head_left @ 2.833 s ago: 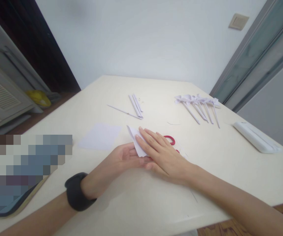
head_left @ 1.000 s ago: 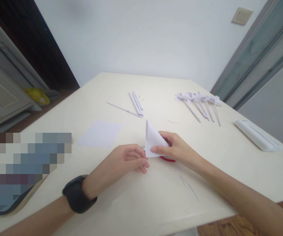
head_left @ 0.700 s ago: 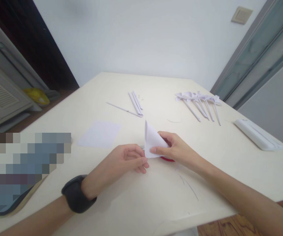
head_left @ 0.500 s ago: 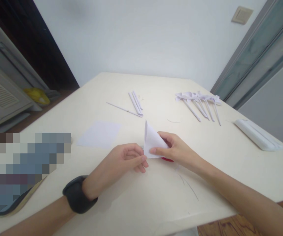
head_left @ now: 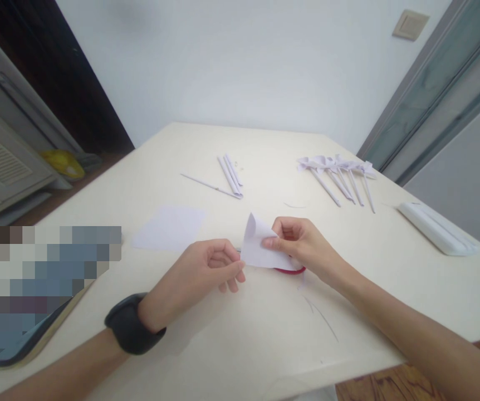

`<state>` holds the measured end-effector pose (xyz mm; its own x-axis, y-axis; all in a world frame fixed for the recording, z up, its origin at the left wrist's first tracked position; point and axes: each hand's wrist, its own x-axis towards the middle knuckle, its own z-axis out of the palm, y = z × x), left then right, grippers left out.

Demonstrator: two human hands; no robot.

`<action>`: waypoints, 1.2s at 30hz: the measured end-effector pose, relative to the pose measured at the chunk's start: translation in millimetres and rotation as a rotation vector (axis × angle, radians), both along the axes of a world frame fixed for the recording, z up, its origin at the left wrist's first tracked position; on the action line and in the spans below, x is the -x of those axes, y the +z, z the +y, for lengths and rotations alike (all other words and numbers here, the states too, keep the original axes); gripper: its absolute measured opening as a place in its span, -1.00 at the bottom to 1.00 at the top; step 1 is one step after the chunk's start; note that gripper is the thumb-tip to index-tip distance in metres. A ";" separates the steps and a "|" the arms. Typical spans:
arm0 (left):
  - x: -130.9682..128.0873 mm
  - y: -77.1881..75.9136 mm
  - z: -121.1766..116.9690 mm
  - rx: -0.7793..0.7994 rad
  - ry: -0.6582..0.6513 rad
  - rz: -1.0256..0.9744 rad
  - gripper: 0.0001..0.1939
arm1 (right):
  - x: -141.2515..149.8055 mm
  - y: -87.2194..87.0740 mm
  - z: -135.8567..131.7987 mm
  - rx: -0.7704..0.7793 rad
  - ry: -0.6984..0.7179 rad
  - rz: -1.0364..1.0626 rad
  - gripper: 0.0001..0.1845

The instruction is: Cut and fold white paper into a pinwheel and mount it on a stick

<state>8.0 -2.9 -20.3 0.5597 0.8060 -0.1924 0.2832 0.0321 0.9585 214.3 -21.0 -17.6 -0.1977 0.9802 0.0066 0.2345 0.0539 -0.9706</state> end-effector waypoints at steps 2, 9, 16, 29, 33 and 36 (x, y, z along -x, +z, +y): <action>0.5 -0.1 0.2 -0.006 -0.003 0.002 -0.84 | 0.3 -0.9 -0.9 0.000 -0.010 -0.010 -0.69; 2.2 9.0 3.2 0.027 -0.017 0.047 -0.84 | -0.9 0.8 -1.3 -0.036 -0.014 -0.041 -0.67; 3.4 9.3 4.2 0.001 -0.001 0.063 -0.82 | 0.2 2.4 0.4 -0.071 0.016 -0.101 -0.65; 6.0 13.9 8.5 0.000 0.048 0.080 -0.83 | 0.2 2.5 -2.1 -0.036 0.016 -0.044 -0.68; 9.5 15.1 11.1 -0.046 0.076 0.076 -0.85 | -1.9 2.5 -1.3 0.014 0.047 -0.032 -0.69; 10.7 17.6 12.7 -0.063 0.083 0.067 -0.85 | -3.5 0.8 0.0 -0.006 0.028 -0.020 -0.72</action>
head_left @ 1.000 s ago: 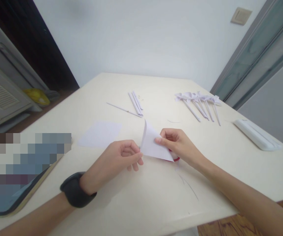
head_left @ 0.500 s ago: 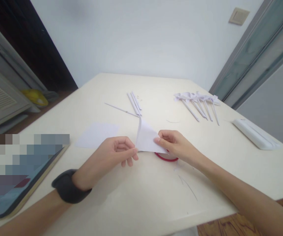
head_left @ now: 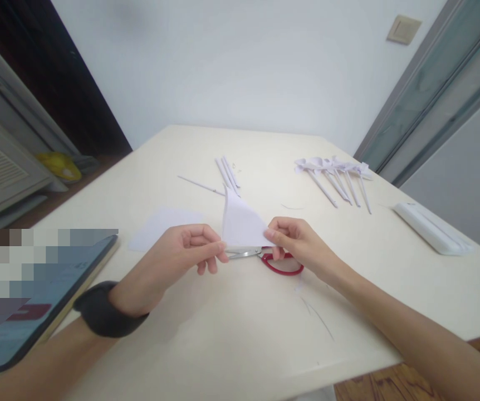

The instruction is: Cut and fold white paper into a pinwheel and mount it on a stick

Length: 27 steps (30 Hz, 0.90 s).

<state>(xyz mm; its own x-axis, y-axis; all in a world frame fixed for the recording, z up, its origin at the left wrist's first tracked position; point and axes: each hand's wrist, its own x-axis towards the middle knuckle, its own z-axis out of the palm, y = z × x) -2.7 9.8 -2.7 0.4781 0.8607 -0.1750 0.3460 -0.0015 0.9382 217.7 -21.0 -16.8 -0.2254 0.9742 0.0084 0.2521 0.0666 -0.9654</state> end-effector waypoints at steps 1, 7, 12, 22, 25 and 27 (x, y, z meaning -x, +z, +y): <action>-0.1 1.0 0.1 0.001 -0.001 -0.002 -0.84 | -0.1 -0.2 0.1 -0.019 -0.018 0.000 -0.72; 1.3 4.2 -0.5 -0.038 0.007 0.015 -0.81 | 1.2 0.5 -0.4 -0.065 -0.065 -0.003 -0.68; 2.9 0.8 1.2 -0.028 -0.004 -0.005 -0.81 | -2.1 1.1 1.2 -0.138 -0.130 -0.150 -0.60; -8.7 -3.8 -10.1 0.120 -0.143 -0.009 -0.84 | 0.2 9.8 -2.1 -0.124 -0.010 -0.069 -0.76; -9.9 -7.0 -12.2 0.092 -0.169 0.007 -0.86 | 4.3 6.1 -3.4 -0.012 0.065 0.009 -0.78; -9.4 -6.0 -12.6 0.091 -0.203 0.015 -0.87 | 5.8 3.1 -4.2 0.031 0.036 0.069 -0.74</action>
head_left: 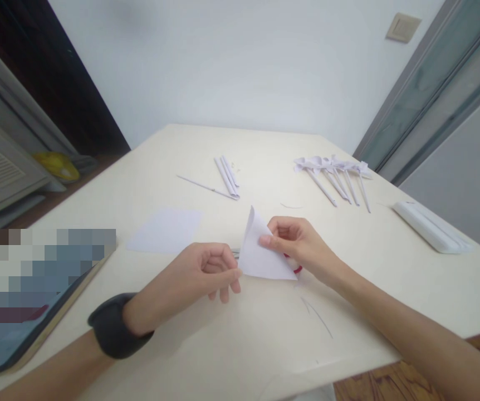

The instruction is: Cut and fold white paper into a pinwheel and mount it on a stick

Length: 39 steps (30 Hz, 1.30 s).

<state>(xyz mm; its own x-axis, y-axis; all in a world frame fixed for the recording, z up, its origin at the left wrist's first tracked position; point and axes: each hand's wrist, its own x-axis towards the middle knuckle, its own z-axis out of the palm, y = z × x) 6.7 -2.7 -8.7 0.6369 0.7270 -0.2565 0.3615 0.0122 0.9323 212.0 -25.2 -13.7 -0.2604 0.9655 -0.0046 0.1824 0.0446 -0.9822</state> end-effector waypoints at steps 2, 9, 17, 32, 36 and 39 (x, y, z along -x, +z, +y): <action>0.6 2.9 -0.4 -0.001 -0.018 0.022 -0.88 | 0.4 -1.4 -0.5 -0.012 -0.031 0.029 -0.69; 0.8 -6.6 -1.0 -0.007 -0.051 0.060 -0.91 | -3.0 8.4 1.2 -0.186 -0.030 -0.029 -0.67; 2.2 -12.4 0.4 0.012 -0.080 0.034 -0.92 | -0.2 -2.1 2.1 -0.081 -0.034 0.003 -0.77; 0.2 -9.9 -3.8 0.048 -0.105 0.049 -0.88 | 1.7 -0.4 1.8 -0.064 -0.083 0.057 -0.80; 0.1 -8.5 -2.8 0.043 -0.114 0.066 -0.88 | 0.7 -0.2 0.0 -0.071 -0.109 0.061 -0.73; 0.7 -4.6 -1.7 0.052 -0.127 0.068 -0.90 | 0.2 2.2 -1.6 -0.093 -0.111 0.068 -0.69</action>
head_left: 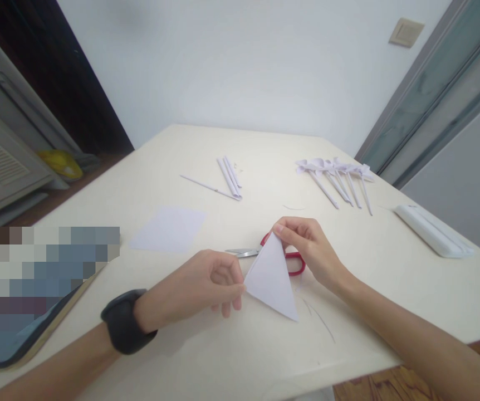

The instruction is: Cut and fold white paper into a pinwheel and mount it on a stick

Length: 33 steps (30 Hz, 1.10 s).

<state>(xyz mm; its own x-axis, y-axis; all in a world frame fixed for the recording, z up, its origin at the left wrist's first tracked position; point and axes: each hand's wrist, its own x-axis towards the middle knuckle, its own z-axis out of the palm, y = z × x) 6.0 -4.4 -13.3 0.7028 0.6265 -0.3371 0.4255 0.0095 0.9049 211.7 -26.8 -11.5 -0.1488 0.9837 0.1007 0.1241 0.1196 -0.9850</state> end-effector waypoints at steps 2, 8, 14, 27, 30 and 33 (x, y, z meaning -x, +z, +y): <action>0.5 5.1 0.6 0.002 -0.001 0.002 -0.90 | -0.1 2.4 0.1 -0.006 0.023 0.031 -0.69; 1.7 18.8 1.3 -0.035 0.045 -0.002 -0.86 | 0.1 2.3 2.5 0.027 0.098 0.022 -0.76; 0.6 13.5 2.6 -0.082 0.147 -0.040 -0.88 | 0.9 -1.9 1.3 -0.001 0.012 -0.061 -0.73; -0.5 10.7 4.9 -0.127 0.288 -0.178 -0.91 | 10.8 -4.6 -5.8 -0.045 0.009 -0.084 -0.73; 1.7 9.3 5.7 -0.243 0.402 -0.167 -0.89 | 10.9 -6.7 -2.9 -0.006 0.119 -0.122 -0.75; 3.2 9.3 4.6 -0.313 0.446 -0.155 -0.88 | 11.8 -8.4 -2.2 0.001 0.184 -0.113 -0.75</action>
<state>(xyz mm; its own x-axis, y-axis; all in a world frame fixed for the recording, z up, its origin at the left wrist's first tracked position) 2.8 0.2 -4.0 0.3741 0.9274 -0.0021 0.3040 -0.1205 0.9450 200.0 -29.1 -19.9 -0.3366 0.9389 0.0722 0.2101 0.1497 -0.9662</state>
